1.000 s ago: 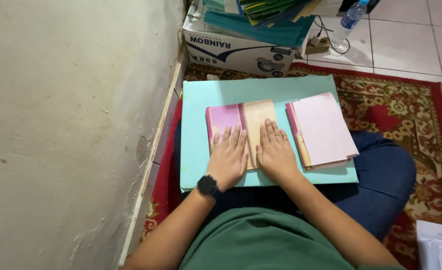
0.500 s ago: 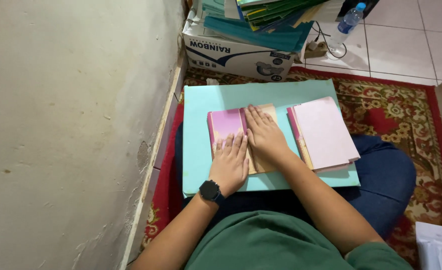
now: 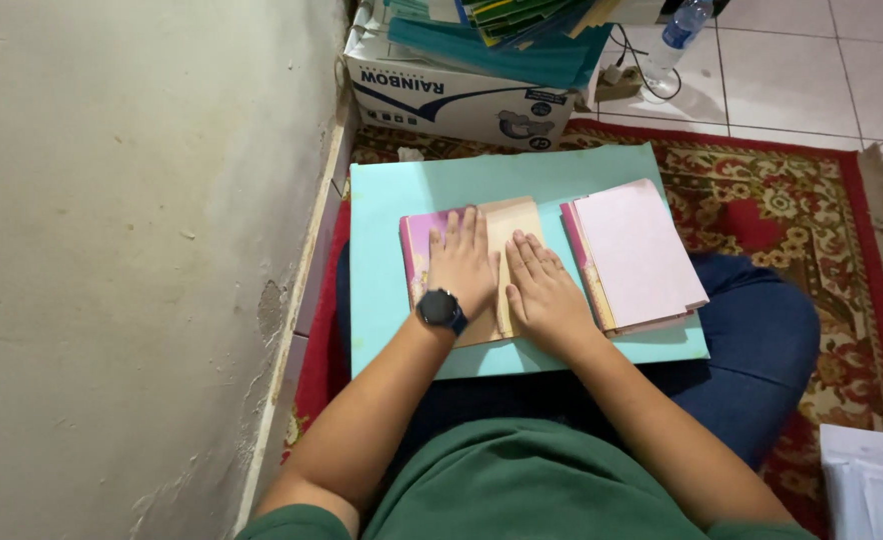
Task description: The person is inspecting and pressing down on printed cards, likely to ensure they are flat or that any applied designs are well-adhered after a printing process.
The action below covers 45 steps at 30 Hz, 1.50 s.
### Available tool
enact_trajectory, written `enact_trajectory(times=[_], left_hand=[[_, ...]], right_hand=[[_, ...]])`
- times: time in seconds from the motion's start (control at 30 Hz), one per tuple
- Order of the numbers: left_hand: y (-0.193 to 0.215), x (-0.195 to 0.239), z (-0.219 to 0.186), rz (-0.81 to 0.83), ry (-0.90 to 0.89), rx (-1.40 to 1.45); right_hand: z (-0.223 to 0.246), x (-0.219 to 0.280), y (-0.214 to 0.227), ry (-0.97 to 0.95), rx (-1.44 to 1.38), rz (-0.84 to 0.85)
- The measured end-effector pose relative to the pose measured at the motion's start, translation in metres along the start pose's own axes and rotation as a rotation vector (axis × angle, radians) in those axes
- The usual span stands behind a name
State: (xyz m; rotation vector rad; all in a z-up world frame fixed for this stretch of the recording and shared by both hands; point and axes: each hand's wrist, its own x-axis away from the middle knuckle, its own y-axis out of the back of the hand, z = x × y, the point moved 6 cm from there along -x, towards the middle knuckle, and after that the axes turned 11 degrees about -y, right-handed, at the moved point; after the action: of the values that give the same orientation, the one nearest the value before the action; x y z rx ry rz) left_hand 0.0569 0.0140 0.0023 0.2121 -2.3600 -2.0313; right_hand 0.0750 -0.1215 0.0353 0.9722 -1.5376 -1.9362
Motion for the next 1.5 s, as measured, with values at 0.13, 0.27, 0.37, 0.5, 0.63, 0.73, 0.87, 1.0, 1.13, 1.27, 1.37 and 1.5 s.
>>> enact_trajectory(times=[0.13, 0.27, 0.37, 0.5, 0.63, 0.73, 0.87, 1.0, 1.13, 1.27, 1.37, 1.5], left_hand=[[0.012, -0.015, 0.009, -0.133, -0.050, -0.050], [0.027, 0.012, -0.013, -0.080, -0.131, -0.045], [0.036, 0.051, -0.038, -0.036, -0.185, -0.032], [0.048, 0.093, -0.056, -0.057, -0.325, 0.007], [0.044, 0.083, -0.044, 0.008, -0.328, 0.055], [0.032, 0.059, -0.029, 0.153, -0.242, 0.139], [0.023, 0.017, -0.006, 0.124, -0.123, 0.068], [0.017, 0.006, -0.006, -0.113, -0.105, -0.042], [0.025, 0.036, -0.028, 0.039, -0.109, 0.029], [0.049, 0.067, -0.043, -0.178, -0.262, -0.043], [0.053, 0.073, -0.044, -0.190, -0.291, -0.035], [0.054, 0.071, -0.042, -0.150, -0.291, 0.014]], right_hand=[[0.002, -0.001, 0.003, -0.009, -0.010, -0.014], [0.001, 0.000, -0.002, -0.017, -0.009, -0.021], [-0.001, 0.002, -0.004, -0.016, -0.028, -0.038], [0.002, 0.004, 0.003, -0.018, -0.026, -0.044], [-0.002, 0.002, -0.004, -0.026, -0.023, -0.033], [-0.001, 0.004, -0.005, -0.024, -0.016, -0.017], [0.002, 0.002, 0.002, -0.033, -0.030, 0.010], [0.000, 0.001, 0.001, -0.034, -0.033, 0.020], [0.000, 0.003, 0.002, -0.028, -0.044, 0.005], [0.003, 0.004, 0.009, -0.013, -0.052, -0.040], [0.000, 0.007, 0.015, -0.033, -0.118, -0.044], [-0.026, 0.015, 0.022, -0.093, -0.162, -0.057]])
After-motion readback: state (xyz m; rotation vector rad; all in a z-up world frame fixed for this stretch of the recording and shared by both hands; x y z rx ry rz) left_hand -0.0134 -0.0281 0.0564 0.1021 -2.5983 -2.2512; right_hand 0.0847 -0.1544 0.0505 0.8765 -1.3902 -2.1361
